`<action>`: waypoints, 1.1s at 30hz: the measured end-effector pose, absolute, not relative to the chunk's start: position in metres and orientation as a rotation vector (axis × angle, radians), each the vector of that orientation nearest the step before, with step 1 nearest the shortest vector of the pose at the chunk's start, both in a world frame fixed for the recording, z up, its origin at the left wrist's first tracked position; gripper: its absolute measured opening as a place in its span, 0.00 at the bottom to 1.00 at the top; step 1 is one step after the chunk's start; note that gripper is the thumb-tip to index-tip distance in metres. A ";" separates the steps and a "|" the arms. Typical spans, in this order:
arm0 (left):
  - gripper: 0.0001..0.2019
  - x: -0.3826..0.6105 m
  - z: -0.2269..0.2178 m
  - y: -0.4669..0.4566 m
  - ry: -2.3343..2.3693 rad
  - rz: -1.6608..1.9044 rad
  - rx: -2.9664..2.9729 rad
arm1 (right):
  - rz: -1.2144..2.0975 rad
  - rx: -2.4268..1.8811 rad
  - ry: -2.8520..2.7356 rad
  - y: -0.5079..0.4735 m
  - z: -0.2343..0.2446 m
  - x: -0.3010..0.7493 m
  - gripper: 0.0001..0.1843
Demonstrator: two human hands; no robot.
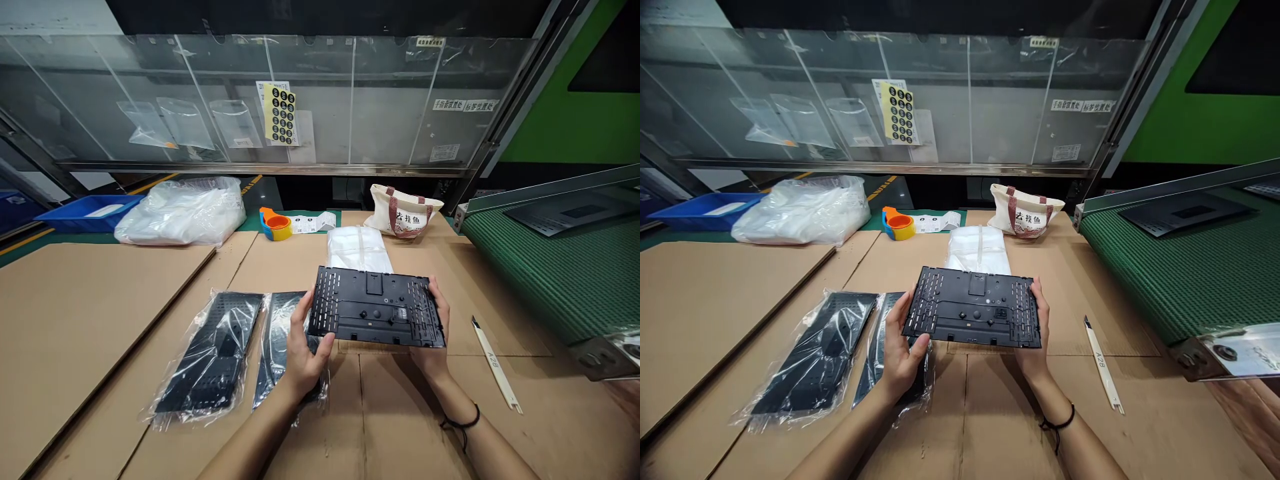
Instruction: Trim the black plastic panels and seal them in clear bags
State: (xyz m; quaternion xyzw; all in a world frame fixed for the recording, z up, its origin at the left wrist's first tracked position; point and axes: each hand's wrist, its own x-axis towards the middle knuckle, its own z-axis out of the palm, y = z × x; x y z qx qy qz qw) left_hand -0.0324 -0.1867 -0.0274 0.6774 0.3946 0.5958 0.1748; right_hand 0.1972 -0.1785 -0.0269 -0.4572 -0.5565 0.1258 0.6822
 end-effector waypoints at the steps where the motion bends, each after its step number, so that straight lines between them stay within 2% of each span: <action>1: 0.31 -0.032 -0.028 -0.187 1.126 1.699 1.928 | 0.299 -1.037 -1.234 -0.178 -0.028 0.197 0.31; 11: 0.27 -0.031 -0.036 -0.183 1.138 1.801 1.697 | 0.445 -0.999 -1.318 -0.185 -0.029 0.190 0.41; 22: 0.25 -0.023 -0.012 -0.186 1.259 1.885 1.631 | 0.325 -0.905 -1.503 -0.190 -0.031 0.184 0.48; 24: 0.25 -0.023 -0.011 -0.186 1.266 1.885 1.632 | 0.280 -0.951 -1.517 -0.189 -0.032 0.185 0.43; 30: 0.26 -0.024 -0.021 -0.183 1.202 1.893 1.568 | 0.045 -1.024 -1.591 -0.183 -0.026 0.202 0.21; 33: 0.29 -0.025 -0.025 -0.181 1.110 1.937 1.503 | 0.415 -0.903 -1.566 -0.179 -0.022 0.210 0.11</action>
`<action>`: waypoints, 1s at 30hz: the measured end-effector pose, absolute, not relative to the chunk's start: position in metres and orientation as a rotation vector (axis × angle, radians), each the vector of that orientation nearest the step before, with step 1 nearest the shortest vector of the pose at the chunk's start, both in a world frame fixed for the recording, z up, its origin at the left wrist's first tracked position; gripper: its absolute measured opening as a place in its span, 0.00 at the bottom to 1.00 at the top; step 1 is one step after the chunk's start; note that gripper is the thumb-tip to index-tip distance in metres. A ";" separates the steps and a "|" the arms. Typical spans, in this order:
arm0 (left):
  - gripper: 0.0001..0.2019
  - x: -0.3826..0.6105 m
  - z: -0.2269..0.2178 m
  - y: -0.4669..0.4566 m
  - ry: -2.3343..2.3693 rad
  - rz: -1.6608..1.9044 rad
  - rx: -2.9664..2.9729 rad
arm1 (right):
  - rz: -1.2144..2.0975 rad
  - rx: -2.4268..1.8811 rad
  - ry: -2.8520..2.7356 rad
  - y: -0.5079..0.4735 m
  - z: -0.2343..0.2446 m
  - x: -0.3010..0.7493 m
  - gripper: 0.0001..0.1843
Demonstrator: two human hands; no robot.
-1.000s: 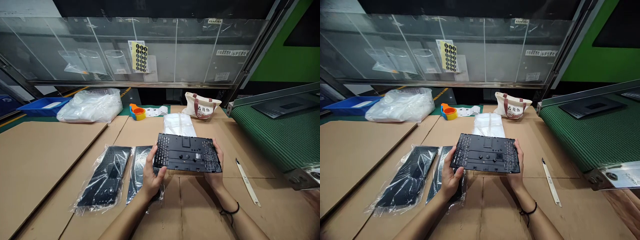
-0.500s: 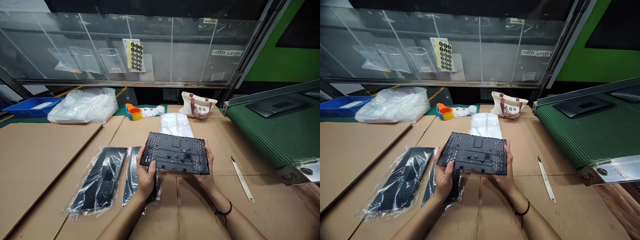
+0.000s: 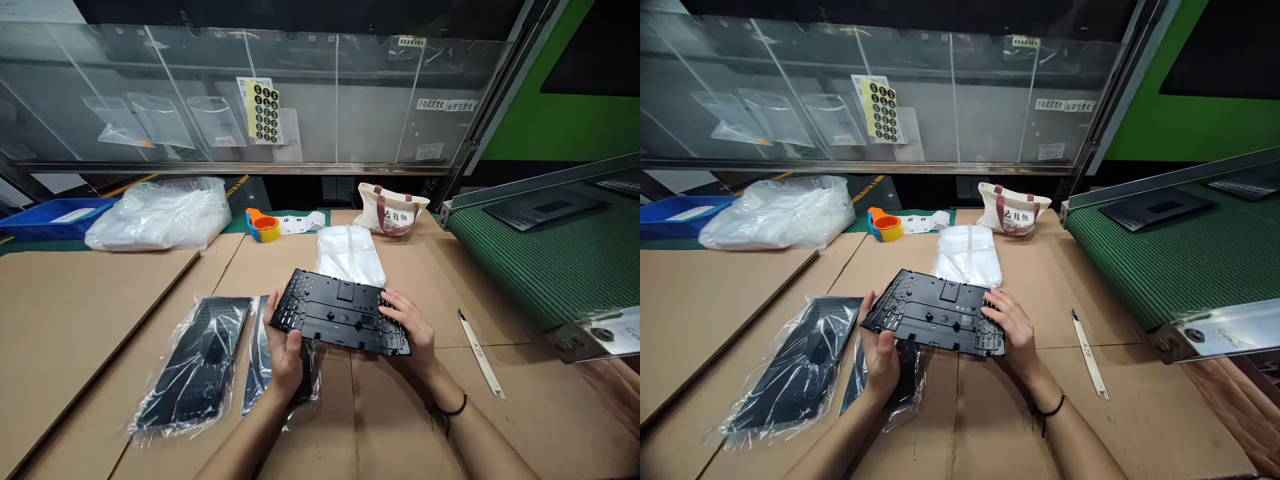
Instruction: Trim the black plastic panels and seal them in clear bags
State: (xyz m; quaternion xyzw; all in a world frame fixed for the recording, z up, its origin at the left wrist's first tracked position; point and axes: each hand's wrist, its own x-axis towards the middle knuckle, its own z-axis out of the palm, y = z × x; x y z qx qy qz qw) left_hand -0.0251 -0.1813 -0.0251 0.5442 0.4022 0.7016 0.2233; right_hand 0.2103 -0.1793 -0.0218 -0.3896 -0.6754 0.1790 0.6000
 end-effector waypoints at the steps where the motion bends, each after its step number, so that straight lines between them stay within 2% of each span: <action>1: 0.29 -0.025 -0.025 -0.181 1.107 1.951 1.508 | 0.597 -0.900 -1.495 -0.178 -0.022 0.211 0.07; 2: 0.29 -0.026 -0.024 -0.181 1.124 1.954 1.533 | 0.754 -0.913 -1.404 -0.176 -0.023 0.211 0.06; 4: 0.28 -0.026 -0.021 -0.181 1.205 1.933 1.625 | 0.942 -0.949 -1.227 -0.173 -0.026 0.209 0.10; 9: 0.27 -0.026 -0.018 -0.184 1.371 1.759 1.819 | 1.112 -0.967 -0.946 -0.162 -0.029 0.205 0.22; 12: 0.26 -0.026 -0.020 -0.184 1.404 1.689 1.874 | 1.161 -0.956 -0.811 -0.156 -0.028 0.210 0.25; 20: 0.20 -0.025 -0.014 -0.183 1.297 1.566 2.296 | 0.997 -0.966 -0.580 -0.146 -0.033 0.232 0.26; 26: 0.30 -0.005 0.020 -0.189 1.072 1.211 2.649 | 0.848 -1.053 -0.556 -0.134 -0.044 0.251 0.27; 30: 0.32 0.014 0.039 -0.150 1.072 1.031 2.707 | 0.832 -1.083 -0.596 -0.129 -0.051 0.251 0.26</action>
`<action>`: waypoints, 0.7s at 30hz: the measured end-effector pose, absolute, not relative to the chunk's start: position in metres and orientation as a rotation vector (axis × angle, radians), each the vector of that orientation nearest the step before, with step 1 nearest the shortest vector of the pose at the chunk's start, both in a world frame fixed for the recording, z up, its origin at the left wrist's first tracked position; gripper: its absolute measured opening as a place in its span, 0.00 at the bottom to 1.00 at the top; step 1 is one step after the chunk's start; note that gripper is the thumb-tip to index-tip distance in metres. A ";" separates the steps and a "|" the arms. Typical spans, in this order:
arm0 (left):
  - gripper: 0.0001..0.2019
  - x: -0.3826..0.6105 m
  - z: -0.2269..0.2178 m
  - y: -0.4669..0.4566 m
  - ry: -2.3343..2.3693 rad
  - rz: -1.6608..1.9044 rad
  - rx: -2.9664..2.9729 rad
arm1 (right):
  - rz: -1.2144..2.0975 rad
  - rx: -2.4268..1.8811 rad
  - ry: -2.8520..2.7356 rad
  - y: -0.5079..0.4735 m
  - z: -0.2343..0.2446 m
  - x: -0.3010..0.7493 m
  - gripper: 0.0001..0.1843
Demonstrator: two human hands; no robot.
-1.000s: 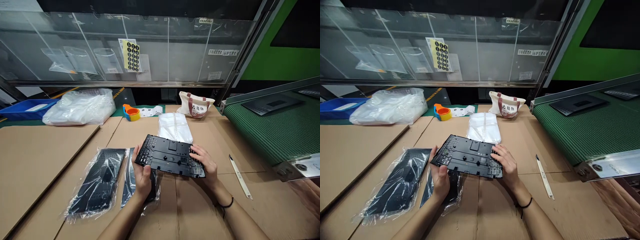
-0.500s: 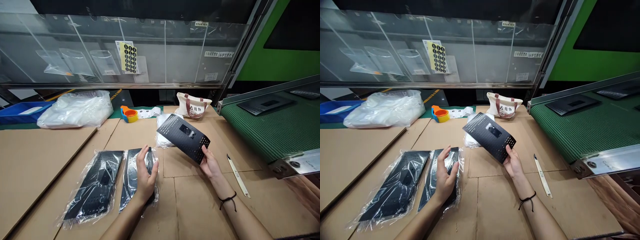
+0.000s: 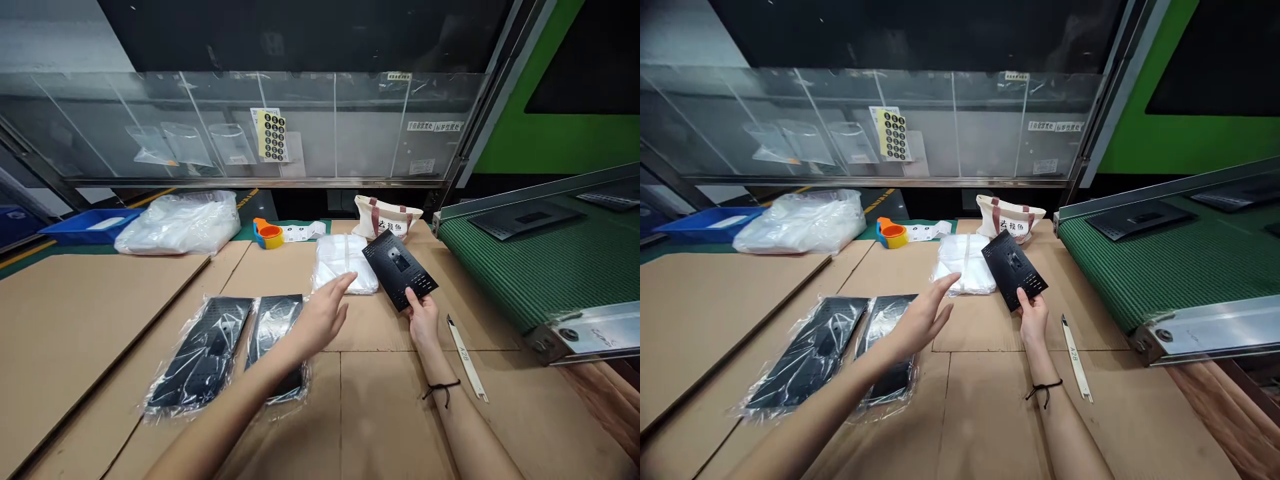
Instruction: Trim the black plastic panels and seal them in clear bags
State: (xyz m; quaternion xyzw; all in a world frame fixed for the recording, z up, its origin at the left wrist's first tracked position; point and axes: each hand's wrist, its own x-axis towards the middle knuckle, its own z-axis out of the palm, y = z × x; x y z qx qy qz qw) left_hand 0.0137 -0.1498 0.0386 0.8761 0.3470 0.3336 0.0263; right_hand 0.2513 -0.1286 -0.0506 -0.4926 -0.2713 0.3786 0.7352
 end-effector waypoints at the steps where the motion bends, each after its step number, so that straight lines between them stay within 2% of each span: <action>1: 0.33 0.018 0.039 -0.134 1.094 0.920 2.763 | 0.835 -1.084 -0.610 -0.128 -0.052 0.250 0.26; 5: 0.37 0.028 0.031 -0.074 1.160 0.572 2.925 | 0.839 -1.082 -0.675 -0.125 -0.056 0.245 0.28; 10: 0.31 0.027 0.024 -0.046 1.108 0.243 3.067 | 0.822 -1.089 -0.725 -0.121 -0.064 0.245 0.28; 12: 0.26 0.023 0.024 -0.045 1.151 0.165 3.092 | 0.809 -1.100 -0.723 -0.120 -0.067 0.247 0.28; 16: 0.06 0.011 0.020 -0.049 1.284 0.047 3.064 | 0.792 -1.130 -0.708 -0.117 -0.073 0.250 0.27; 17: 0.04 0.008 0.018 -0.050 1.320 0.021 3.045 | 0.790 -1.138 -0.707 -0.117 -0.074 0.250 0.27; 21: 0.11 0.000 0.011 -0.050 1.459 -0.009 2.963 | 0.778 -1.162 -0.720 -0.115 -0.077 0.250 0.26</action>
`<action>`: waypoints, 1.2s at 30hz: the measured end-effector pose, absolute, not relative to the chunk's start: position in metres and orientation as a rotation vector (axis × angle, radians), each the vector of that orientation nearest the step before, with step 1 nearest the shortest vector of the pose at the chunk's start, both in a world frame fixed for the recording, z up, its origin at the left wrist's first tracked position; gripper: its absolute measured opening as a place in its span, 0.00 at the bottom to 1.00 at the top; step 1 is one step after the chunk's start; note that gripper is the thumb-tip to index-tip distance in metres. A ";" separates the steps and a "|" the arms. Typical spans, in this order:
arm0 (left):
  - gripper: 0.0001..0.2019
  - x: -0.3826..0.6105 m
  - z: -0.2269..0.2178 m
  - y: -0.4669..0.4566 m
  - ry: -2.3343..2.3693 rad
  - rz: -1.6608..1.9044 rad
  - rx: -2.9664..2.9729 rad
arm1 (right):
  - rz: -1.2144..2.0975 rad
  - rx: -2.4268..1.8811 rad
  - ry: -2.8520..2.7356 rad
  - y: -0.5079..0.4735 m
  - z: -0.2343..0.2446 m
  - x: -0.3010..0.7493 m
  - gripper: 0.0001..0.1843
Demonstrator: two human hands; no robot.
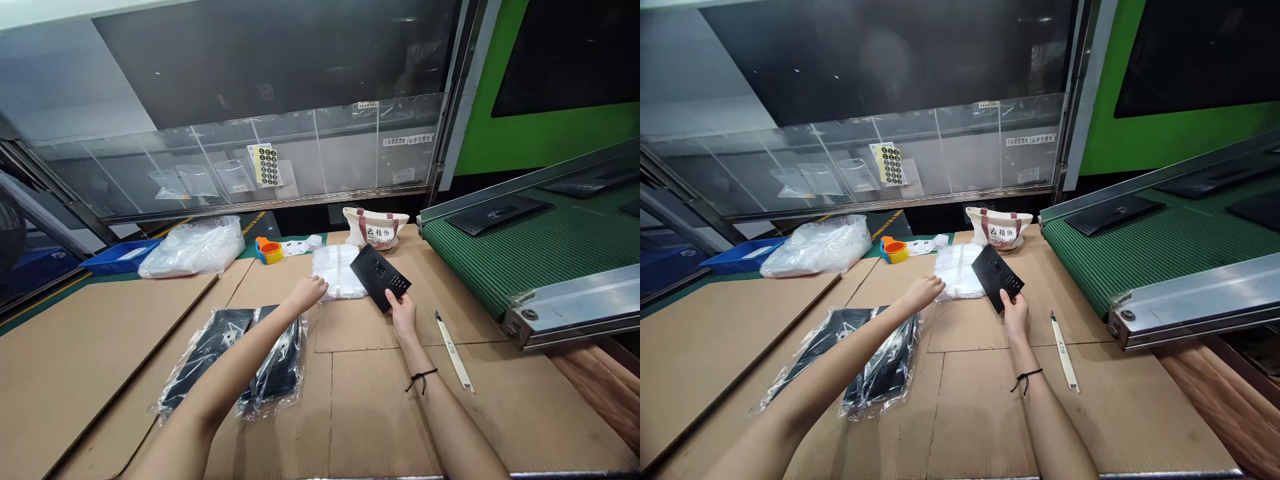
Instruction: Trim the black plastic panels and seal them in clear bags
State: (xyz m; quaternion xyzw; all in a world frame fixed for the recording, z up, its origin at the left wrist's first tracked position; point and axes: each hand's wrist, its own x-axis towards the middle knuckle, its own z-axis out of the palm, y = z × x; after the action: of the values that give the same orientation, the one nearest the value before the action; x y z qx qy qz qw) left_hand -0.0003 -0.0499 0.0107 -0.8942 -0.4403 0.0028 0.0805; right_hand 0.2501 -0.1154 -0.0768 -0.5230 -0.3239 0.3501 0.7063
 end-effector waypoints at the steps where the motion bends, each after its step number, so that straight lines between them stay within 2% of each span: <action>1: 0.11 -0.001 0.010 -0.049 -1.350 -0.005 -2.661 | 0.773 -1.167 -0.725 -0.115 -0.077 0.250 0.27; 19: 0.14 0.013 -0.002 -0.020 -1.593 -0.300 -2.859 | 0.601 -1.174 -0.997 -0.134 -0.048 0.235 0.28; 30: 0.16 0.011 -0.012 -0.001 -2.119 -0.430 -2.794 | 0.358 -1.120 -1.401 -0.163 -0.020 0.236 0.20; 36: 0.15 0.010 -0.006 -0.005 -2.147 -0.393 -2.862 | 0.134 -1.094 -1.547 -0.163 -0.018 0.231 0.16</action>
State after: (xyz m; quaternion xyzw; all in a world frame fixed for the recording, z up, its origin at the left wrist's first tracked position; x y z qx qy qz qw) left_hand 0.0103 -0.0048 -0.0064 -0.7743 -0.5809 -0.1064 -0.2272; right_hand 0.2314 -0.1631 -0.0178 -0.4683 -0.6623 0.0574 0.5820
